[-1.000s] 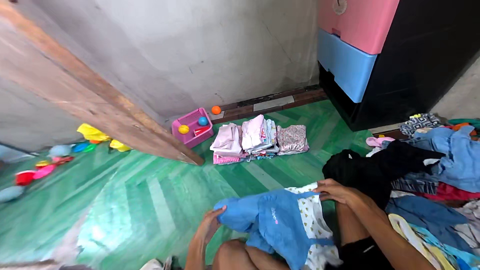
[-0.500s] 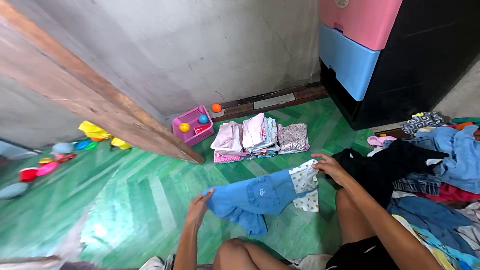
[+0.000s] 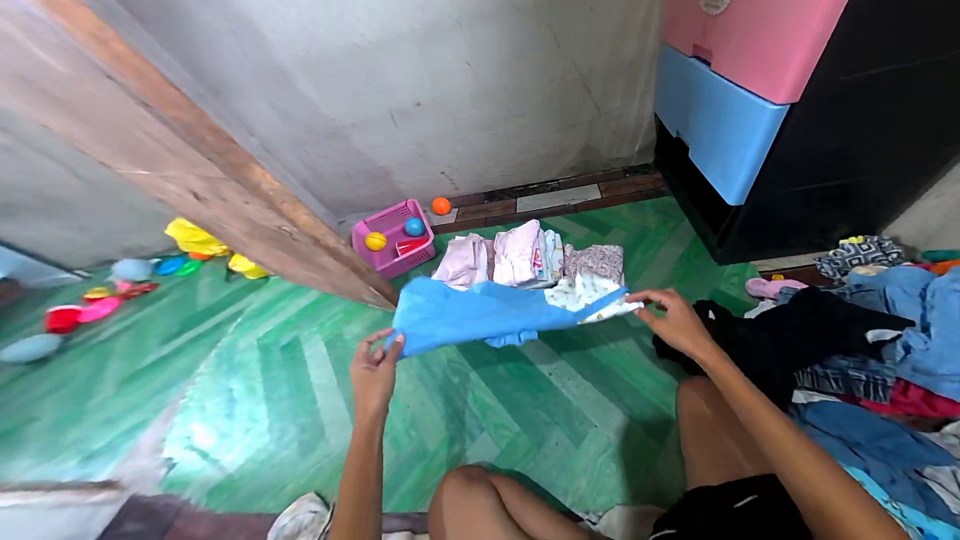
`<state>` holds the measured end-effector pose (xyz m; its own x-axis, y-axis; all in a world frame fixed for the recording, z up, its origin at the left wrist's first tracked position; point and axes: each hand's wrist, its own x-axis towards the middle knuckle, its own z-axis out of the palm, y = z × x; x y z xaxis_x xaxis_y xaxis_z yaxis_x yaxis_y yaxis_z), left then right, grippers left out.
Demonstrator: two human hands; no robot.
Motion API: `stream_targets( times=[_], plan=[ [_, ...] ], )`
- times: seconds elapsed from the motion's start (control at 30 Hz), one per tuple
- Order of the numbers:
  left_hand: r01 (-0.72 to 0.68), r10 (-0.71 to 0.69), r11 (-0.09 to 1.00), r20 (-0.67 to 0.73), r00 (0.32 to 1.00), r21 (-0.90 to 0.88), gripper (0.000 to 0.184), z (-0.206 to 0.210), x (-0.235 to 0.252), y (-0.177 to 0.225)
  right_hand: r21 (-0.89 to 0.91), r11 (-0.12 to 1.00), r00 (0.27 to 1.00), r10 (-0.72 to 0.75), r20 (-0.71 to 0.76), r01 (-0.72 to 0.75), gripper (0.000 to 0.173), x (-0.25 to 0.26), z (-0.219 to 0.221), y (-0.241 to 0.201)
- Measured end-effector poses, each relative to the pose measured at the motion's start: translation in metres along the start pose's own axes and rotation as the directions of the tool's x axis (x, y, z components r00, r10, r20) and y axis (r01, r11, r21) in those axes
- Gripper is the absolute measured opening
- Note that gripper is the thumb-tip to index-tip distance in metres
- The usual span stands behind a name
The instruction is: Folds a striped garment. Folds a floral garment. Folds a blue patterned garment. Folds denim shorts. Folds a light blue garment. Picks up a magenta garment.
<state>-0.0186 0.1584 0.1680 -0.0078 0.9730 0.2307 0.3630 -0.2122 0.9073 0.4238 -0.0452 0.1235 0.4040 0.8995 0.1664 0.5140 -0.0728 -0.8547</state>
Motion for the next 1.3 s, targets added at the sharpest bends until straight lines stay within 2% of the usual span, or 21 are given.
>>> stream_targets(
  times=[0.07,0.13,0.2,0.3,0.47,0.53,0.57,0.63,0.67,0.7,0.73,0.8,0.87,0.97,1.07,1.13,1.2,1.3],
  plan=[
    [0.026,-0.044,0.987,0.107,0.993,0.162,0.043,0.002,-0.020,-0.032,-0.134,0.991,0.995,0.032,0.098,-0.018,0.026,-0.020,0.017,0.020],
    [0.075,-0.155,0.944,0.229,0.961,0.322,0.041,0.005,-0.039,-0.068,-0.261,0.964,0.962,0.110,0.249,-0.043,0.028,-0.040,0.036,0.043],
    [0.114,-0.295,0.878,0.337,0.894,0.466,0.038,0.007,-0.054,-0.107,-0.377,0.924,0.900,0.216,0.379,-0.063,0.029,-0.057,0.054,0.061],
    [0.161,-0.459,0.799,0.416,0.785,0.579,0.039,0.010,-0.072,-0.144,-0.506,0.860,0.812,0.338,0.475,-0.062,0.029,-0.078,0.072,0.076],
    [0.223,-0.540,0.762,0.407,0.737,0.608,0.045,0.003,-0.088,-0.163,-0.599,0.800,0.724,0.422,0.546,-0.014,0.030,-0.093,0.079,0.079],
    [0.233,-0.590,0.737,0.436,0.680,0.634,0.048,-0.002,-0.090,-0.165,-0.623,0.782,0.696,0.442,0.566,0.010,0.029,-0.095,0.077,0.075],
    [0.231,-0.631,0.710,0.455,0.628,0.665,0.047,-0.005,-0.089,-0.166,-0.633,0.774,0.663,0.461,0.589,0.025,0.028,-0.095,0.076,0.072],
    [0.196,-0.700,0.644,0.465,0.542,0.739,0.041,-0.010,-0.086,-0.167,-0.653,0.755,0.554,0.517,0.653,0.066,0.028,-0.093,0.074,0.062],
    [0.173,-0.717,0.612,0.449,0.534,0.772,0.040,-0.011,-0.082,-0.166,-0.657,0.749,0.505,0.536,0.676,0.084,0.029,-0.089,0.074,0.060],
    [0.158,-0.704,0.600,0.424,0.570,0.784,0.040,-0.011,-0.077,-0.166,-0.655,0.751,0.495,0.539,0.681,0.083,0.031,-0.084,0.074,0.060],
    [0.138,-0.667,0.593,0.389,0.635,0.793,0.041,-0.008,-0.070,-0.165,-0.647,0.761,0.529,0.527,0.665,0.055,0.031,-0.078,0.074,0.061],
    [0.101,-0.572,0.573,0.309,0.759,0.813,0.041,0.009,-0.056,-0.149,-0.627,0.778,0.635,0.505,0.584,-0.041,0.033,-0.059,0.077,0.061],
    [0.032,-0.454,0.602,0.309,0.836,0.798,0.038,0.038,-0.044,-0.130,-0.605,0.785,0.729,0.493,0.475,-0.137,0.036,-0.034,0.084,0.064],
    [-0.153,-0.335,0.640,0.453,0.826,0.753,0.042,0.089,-0.030,-0.116,-0.534,0.813,0.809,0.466,0.359,-0.232,0.033,0.001,0.104,0.081],
    [-0.292,-0.327,0.564,0.534,0.780,0.773,0.055,0.132,-0.024,-0.116,-0.491,0.820,0.821,0.479,0.310,-0.292,0.043,0.024,0.125,0.099],
    [-0.325,-0.340,0.497,0.525,0.780,0.805,0.053,0.149,-0.023,-0.122,-0.462,0.819,0.824,0.496,0.274,-0.340,0.052,0.031,0.138,0.106],
    [-0.328,-0.308,0.461,0.495,0.812,0.825,0.044,0.156,-0.021,-0.127,-0.431,0.809,0.813,0.530,0.239,-0.400,0.059,0.033,0.145,0.108],
    [-0.305,-0.238,0.488,0.461,0.855,0.818,0.033,0.148,-0.015,-0.124,-0.353,0.821,0.799,0.546,0.253,-0.449,0.052,0.034,0.141,0.108]
  ],
)
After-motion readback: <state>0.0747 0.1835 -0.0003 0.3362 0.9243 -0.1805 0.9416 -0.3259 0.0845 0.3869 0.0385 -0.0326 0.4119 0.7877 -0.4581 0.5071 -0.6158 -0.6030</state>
